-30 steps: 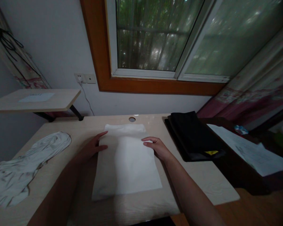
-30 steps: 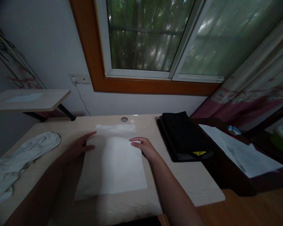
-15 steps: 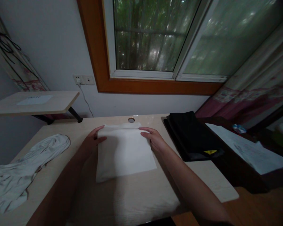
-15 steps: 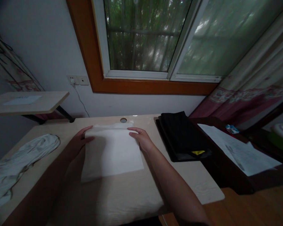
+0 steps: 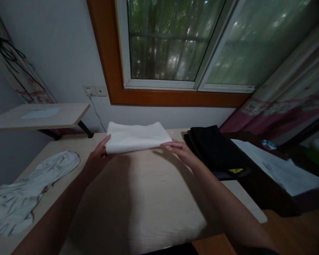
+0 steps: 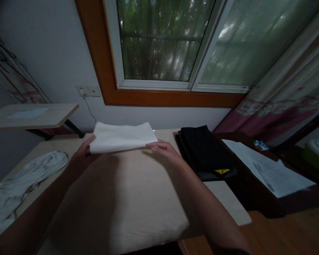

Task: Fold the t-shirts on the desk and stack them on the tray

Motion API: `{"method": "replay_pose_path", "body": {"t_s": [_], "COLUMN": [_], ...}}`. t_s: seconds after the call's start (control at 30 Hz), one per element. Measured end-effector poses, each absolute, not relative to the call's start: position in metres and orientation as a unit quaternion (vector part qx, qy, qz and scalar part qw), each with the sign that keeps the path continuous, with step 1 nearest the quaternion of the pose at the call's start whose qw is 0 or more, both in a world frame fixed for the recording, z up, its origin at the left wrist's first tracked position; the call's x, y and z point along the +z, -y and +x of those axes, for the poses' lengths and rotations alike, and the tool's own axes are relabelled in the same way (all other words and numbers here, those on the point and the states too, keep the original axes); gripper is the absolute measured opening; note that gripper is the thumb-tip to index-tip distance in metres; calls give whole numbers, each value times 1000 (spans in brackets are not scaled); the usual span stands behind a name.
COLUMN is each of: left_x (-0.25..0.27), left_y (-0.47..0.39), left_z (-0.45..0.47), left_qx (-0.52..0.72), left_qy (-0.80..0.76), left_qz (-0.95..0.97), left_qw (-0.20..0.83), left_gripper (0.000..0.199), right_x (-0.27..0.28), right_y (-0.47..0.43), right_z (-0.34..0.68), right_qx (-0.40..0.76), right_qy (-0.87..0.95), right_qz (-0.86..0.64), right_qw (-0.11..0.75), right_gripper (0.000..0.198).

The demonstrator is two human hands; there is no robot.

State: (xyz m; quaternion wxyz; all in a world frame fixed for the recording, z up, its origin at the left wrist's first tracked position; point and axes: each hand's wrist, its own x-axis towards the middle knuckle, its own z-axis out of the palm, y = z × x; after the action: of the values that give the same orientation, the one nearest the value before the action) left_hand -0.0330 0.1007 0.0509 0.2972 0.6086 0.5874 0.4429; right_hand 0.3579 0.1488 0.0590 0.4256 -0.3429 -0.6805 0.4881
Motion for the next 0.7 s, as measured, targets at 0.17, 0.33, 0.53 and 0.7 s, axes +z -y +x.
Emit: {"method": "replay_pose_path", "body": {"t_s": [0.17, 0.33, 0.53, 0.7], "left_x": [-7, 4, 14, 3], "left_y": [-43, -8, -18, -51], "left_z": [-46, -53, -45, -35], "left_qx": [296, 238, 281, 339], "left_qy": [-585, -516, -555, -607], "left_qz": [631, 606, 540, 531], "left_qw": [415, 557, 566, 484], "left_gripper": [92, 113, 113, 112], "right_x": [14, 21, 16, -2], "right_y": [-108, -84, -91, -112], "right_z": [381, 390, 374, 351], "right_qx": [559, 589, 617, 612], "right_qy": [716, 703, 616, 555], "right_qz": [-349, -350, -410, -445], "right_qw": [230, 187, 269, 345], "right_gripper": [31, 44, 72, 86]}}
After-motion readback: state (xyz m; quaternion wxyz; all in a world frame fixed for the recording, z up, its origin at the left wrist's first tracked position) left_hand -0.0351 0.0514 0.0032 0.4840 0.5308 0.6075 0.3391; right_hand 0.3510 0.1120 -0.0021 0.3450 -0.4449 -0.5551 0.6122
